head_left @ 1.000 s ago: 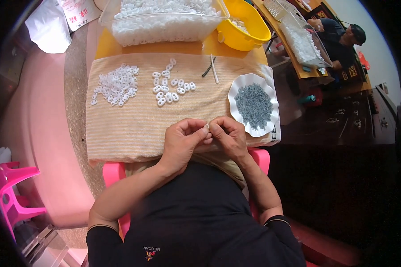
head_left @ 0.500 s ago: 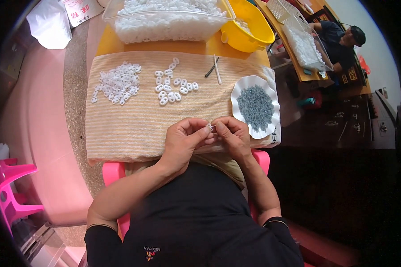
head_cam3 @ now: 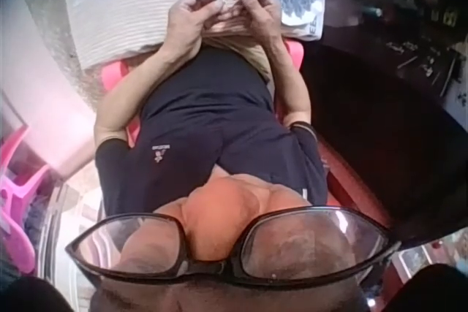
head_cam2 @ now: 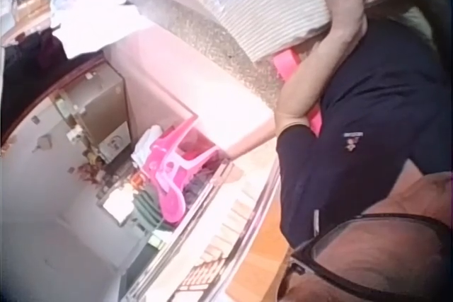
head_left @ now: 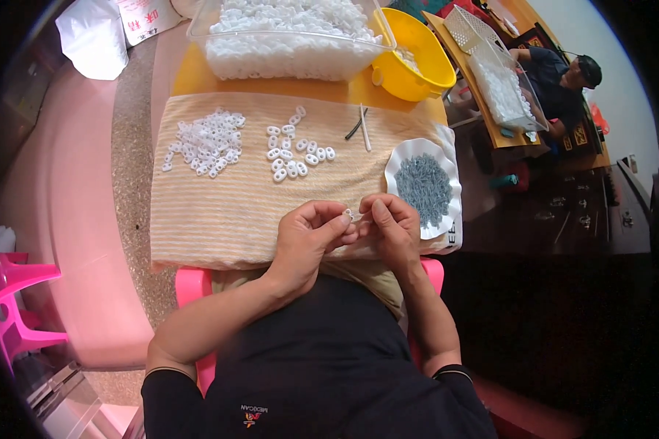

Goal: Assembling small white plastic parts by inserting grey components into them using fingers.

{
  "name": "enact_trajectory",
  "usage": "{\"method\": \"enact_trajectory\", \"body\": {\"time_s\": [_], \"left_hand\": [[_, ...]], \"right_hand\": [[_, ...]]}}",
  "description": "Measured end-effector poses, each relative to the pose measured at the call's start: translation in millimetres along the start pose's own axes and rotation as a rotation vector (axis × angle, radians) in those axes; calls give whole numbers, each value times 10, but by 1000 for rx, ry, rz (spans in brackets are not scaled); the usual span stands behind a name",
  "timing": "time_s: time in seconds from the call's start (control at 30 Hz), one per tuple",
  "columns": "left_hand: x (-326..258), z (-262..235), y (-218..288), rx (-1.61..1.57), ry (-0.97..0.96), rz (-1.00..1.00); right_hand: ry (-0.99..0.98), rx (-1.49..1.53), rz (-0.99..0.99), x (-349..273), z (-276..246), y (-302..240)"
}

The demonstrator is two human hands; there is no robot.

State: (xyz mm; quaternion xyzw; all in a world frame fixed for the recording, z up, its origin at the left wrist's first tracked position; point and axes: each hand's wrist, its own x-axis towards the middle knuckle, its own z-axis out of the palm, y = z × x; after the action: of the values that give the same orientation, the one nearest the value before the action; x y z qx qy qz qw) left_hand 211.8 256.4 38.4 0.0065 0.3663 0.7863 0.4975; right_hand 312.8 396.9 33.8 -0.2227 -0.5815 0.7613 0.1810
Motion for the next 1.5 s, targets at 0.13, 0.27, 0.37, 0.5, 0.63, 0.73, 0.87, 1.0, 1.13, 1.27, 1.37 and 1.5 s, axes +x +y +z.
{"method": "enact_trajectory", "body": {"time_s": [0.13, 0.27, 0.37, 0.5, 0.63, 0.73, 0.87, 1.0, 1.13, 1.27, 1.37, 1.5], "left_hand": [[-52, 36, 46, -43, 18, 45], [-97, 48, 71, -23, 22, 71], [-106, 69, 79, -37, -2, 78], [-102, 46, 92, -46, -4, 91], [-102, 48, 116, -46, -8, 96], [-97, 44, 125, -50, -13, 92], [-85, 42, 114, -51, -20, 102], [-77, 40, 118, -54, 1, 113], [-67, 14, 135, -63, 14, 132], [-26, 7, 124, -56, 19, 148], [9, -8, 115, -67, 16, 157], [32, -33, 134, -75, 15, 162]], "right_hand": [[22, -98, 23, 121, 69, -144], [-13, -559, -153, 384, 168, -158], [-90, -736, -405, 631, 200, -83], [-117, -1073, -616, 816, 373, -52], [-137, -1396, -499, 877, 455, -70], [-129, -1433, -518, 886, 475, -54], [-95, -1353, -613, 881, 419, -21], [-120, -946, -568, 814, 305, -59], [-111, -253, 59, 531, 249, -186], [-109, -18, 170, 348, 232, -233], [-134, 90, 194, 258, 215, -196], [-231, 56, 178, 205, 176, -165]]}}
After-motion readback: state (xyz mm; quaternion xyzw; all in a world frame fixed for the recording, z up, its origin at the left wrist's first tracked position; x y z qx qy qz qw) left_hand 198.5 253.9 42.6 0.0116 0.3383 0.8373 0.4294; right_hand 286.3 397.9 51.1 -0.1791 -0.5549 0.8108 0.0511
